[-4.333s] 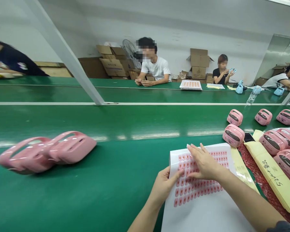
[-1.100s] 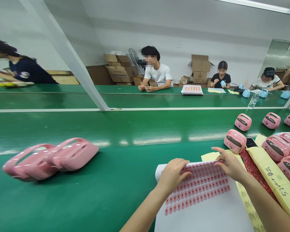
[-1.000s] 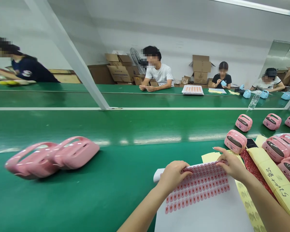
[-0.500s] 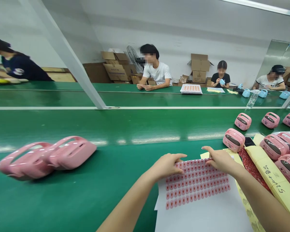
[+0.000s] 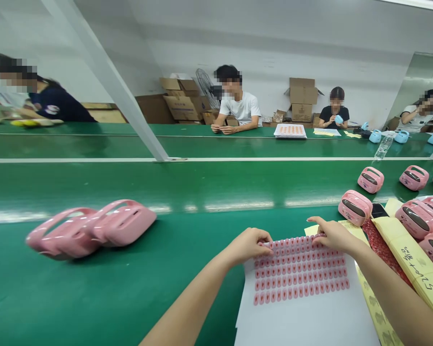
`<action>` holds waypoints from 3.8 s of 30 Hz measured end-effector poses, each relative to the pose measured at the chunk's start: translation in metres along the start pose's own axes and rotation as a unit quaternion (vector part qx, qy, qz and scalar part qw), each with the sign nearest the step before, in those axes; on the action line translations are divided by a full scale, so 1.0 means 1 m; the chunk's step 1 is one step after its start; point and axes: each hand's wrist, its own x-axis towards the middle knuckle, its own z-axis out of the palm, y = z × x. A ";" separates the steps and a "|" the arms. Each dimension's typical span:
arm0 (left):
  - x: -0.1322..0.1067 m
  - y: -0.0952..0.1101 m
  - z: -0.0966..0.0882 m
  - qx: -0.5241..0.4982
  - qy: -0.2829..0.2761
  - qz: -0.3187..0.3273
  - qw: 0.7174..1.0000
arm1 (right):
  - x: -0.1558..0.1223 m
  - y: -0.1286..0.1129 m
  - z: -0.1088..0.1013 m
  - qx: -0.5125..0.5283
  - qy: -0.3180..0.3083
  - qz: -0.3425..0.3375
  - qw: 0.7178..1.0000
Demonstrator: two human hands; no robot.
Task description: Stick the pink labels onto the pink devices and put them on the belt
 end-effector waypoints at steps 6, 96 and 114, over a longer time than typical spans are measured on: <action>-0.007 -0.016 -0.008 -0.093 -0.012 0.004 0.996 | 0.000 0.003 -0.001 0.046 -0.020 0.012 0.999; 0.020 -0.004 0.077 0.285 0.135 -0.041 0.948 | 0.027 0.035 0.064 -0.105 -0.009 0.045 0.993; 0.038 0.004 0.088 0.223 0.077 0.052 0.970 | 0.043 0.013 0.073 -0.102 0.001 -0.007 0.995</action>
